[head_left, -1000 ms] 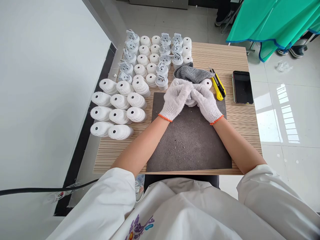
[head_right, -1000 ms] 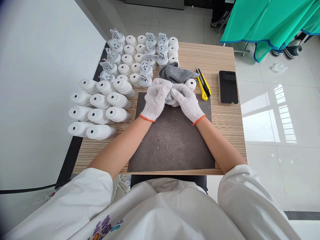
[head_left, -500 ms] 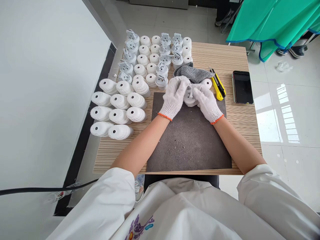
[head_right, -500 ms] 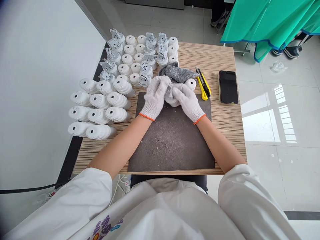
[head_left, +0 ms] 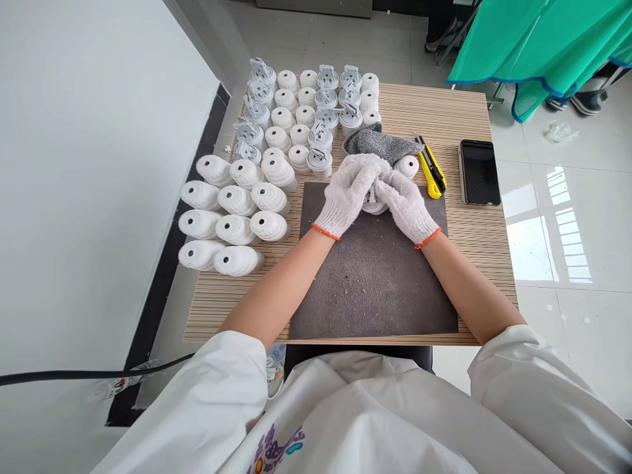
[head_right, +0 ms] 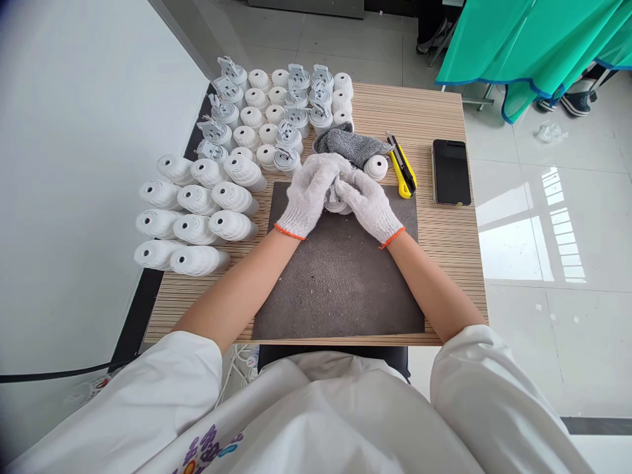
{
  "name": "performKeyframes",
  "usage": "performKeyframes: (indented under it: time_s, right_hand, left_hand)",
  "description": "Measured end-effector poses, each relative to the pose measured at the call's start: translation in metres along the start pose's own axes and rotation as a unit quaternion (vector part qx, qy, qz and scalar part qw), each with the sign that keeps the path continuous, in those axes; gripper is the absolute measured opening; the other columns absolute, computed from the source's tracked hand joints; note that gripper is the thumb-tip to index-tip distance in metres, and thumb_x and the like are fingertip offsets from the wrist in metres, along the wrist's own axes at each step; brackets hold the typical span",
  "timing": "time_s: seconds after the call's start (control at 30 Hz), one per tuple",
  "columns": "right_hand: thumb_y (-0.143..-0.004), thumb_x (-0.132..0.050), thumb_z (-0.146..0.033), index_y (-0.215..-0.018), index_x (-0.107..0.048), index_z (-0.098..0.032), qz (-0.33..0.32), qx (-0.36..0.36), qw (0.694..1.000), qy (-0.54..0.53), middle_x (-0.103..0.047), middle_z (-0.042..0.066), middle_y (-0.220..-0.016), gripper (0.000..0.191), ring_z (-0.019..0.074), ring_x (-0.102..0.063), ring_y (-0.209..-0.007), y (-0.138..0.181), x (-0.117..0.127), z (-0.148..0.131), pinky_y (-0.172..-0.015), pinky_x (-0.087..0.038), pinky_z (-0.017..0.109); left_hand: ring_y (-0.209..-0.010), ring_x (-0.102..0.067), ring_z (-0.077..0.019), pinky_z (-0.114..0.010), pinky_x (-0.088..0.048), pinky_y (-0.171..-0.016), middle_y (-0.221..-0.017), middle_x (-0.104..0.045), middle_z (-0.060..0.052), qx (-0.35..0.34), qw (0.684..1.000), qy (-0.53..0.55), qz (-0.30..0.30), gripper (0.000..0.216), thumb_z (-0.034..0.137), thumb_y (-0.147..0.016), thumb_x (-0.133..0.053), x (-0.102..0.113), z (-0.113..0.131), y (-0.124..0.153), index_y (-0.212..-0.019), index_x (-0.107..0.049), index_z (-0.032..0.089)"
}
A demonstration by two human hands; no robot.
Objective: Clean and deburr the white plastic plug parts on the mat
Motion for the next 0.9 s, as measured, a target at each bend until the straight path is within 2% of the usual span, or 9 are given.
performKeyframes:
  time_s: [0.13,0.33,0.5,0.67,0.73,0.9]
  right_hand:
    - [-0.087,-0.07,-0.094,-0.087,-0.067,-0.029,0.006,0.006,1.0,-0.025,-0.064,0.003,-0.089,0.065,0.0262,-0.063,-0.103,-0.002,-0.001,0.003,-0.101,-0.059,0.046]
    - [-0.087,-0.069,-0.095,-0.086,-0.067,-0.028,0.0,0.002,1.0,-0.004,-0.067,0.002,-0.089,0.067,0.0233,-0.064,-0.093,0.0,0.0,-0.001,-0.098,-0.061,0.044]
    - [-0.092,-0.07,-0.087,-0.1,-0.075,-0.027,-0.01,0.013,0.999,-0.03,-0.077,0.005,-0.105,0.061,0.0261,-0.072,-0.111,0.0,-0.001,-0.003,-0.109,-0.062,0.044]
    - [-0.099,-0.064,-0.076,-0.109,-0.08,-0.029,0.039,-0.012,0.996,-0.073,-0.079,0.008,-0.129,0.051,0.0299,-0.072,-0.135,-0.008,0.002,0.015,-0.119,-0.061,0.046]
    - [-0.099,-0.064,-0.077,-0.111,-0.08,-0.029,0.055,-0.025,0.994,-0.096,-0.078,0.008,-0.134,0.051,0.0314,-0.07,-0.142,-0.011,0.003,0.024,-0.118,-0.063,0.046]
    - [-0.099,-0.064,-0.078,-0.122,-0.078,-0.03,0.056,-0.043,0.99,-0.118,-0.077,0.008,-0.139,0.055,0.0335,-0.071,-0.143,-0.013,0.003,0.035,-0.109,-0.068,0.049]
  left_hand:
    - [-0.132,-0.076,-0.0314,-0.056,-0.06,-0.124,-0.128,-0.083,-0.005,0.006,1.0,0.002,-0.009,0.051,0.08,-0.105,-0.06,-0.002,0.001,0.0,-0.099,-0.084,0.036]
    - [-0.129,-0.076,-0.032,-0.055,-0.06,-0.123,-0.125,-0.082,-0.006,0.023,1.0,-0.008,-0.002,0.053,0.082,-0.104,-0.059,0.0,0.0,0.0,-0.098,-0.083,0.035]
    - [-0.125,-0.077,-0.0293,-0.051,-0.062,-0.118,-0.122,-0.08,-0.006,0.024,0.999,-0.006,0.023,0.055,0.083,-0.104,-0.06,0.001,-0.01,0.0,-0.102,-0.077,0.03]
    - [-0.124,-0.076,-0.0278,-0.05,-0.061,-0.114,-0.124,-0.078,-0.007,0.01,0.999,-0.024,0.022,0.061,0.087,-0.102,-0.06,-0.001,-0.014,0.0,-0.101,-0.071,0.027]
    - [-0.121,-0.076,-0.0264,-0.048,-0.062,-0.111,-0.124,-0.078,-0.006,0.003,0.999,-0.029,0.016,0.059,0.086,-0.102,-0.06,-0.003,-0.013,0.001,-0.098,-0.071,0.028]
    - [-0.118,-0.076,-0.0258,-0.046,-0.062,-0.109,-0.116,-0.078,-0.005,0.001,1.0,-0.026,0.018,0.05,0.081,-0.104,-0.061,-0.006,-0.01,0.001,-0.102,-0.075,0.033]
Point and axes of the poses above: each hand's wrist, its own y-axis away from the middle knuckle, its own x-axis out of the back of the hand, z = x × y, the point moved 3 cm from there along -y, towards the middle knuckle
